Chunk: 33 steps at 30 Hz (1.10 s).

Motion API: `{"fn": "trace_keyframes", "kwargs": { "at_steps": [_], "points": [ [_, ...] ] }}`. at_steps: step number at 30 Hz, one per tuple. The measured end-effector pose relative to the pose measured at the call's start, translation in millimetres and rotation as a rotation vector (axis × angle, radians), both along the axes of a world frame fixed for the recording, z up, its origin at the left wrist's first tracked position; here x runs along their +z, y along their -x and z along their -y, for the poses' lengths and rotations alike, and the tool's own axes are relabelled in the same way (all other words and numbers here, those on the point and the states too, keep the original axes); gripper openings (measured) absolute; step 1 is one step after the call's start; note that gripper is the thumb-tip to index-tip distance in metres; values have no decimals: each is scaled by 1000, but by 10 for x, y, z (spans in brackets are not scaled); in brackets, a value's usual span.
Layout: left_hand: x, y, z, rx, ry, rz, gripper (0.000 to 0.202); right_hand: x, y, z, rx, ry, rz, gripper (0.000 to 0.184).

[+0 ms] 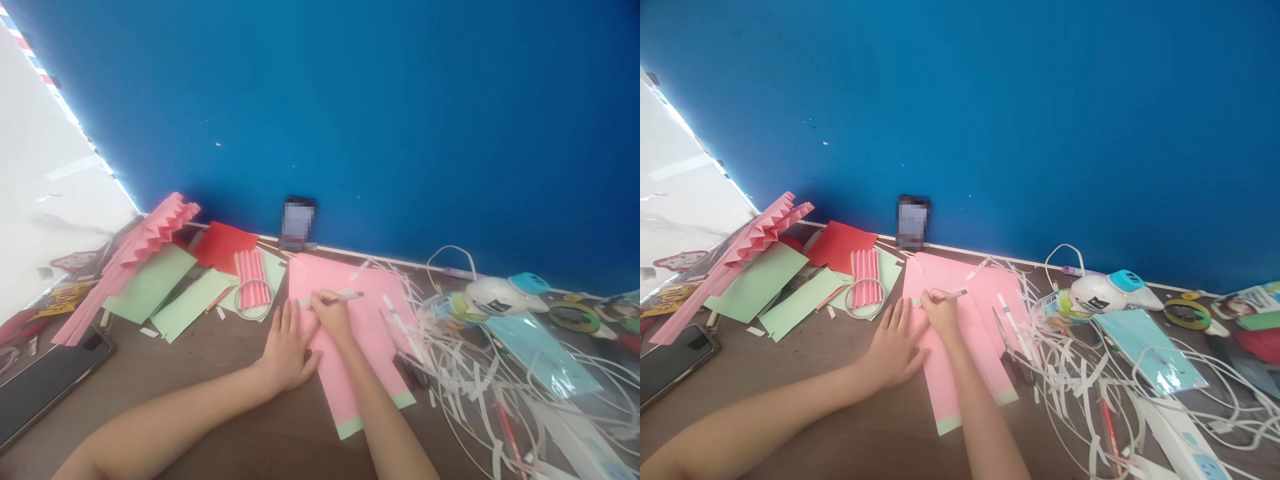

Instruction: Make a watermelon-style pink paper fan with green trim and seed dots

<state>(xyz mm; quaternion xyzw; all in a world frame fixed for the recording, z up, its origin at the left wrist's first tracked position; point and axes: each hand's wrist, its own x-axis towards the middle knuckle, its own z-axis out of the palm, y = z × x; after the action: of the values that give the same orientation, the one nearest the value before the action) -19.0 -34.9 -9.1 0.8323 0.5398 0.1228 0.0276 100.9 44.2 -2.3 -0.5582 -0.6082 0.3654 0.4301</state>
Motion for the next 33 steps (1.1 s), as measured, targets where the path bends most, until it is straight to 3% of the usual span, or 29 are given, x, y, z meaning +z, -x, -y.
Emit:
{"fn": "trace_keyframes", "kwargs": {
  "at_steps": [10,16,23,33],
  "points": [
    [11,3,-1,-4,15,5,58,-10,-1,-4,11,4,-4,35],
    [15,12,6,-1,-8,-5,58,-5,-129,-29,-99,-49,-23,35],
    [21,1,9,5,-14,-10,59,38,-79,31,95,61,-56,36],
    [9,-1,4,4,-20,-2,58,68,-42,30,129,60,5,37]
  ]
}}
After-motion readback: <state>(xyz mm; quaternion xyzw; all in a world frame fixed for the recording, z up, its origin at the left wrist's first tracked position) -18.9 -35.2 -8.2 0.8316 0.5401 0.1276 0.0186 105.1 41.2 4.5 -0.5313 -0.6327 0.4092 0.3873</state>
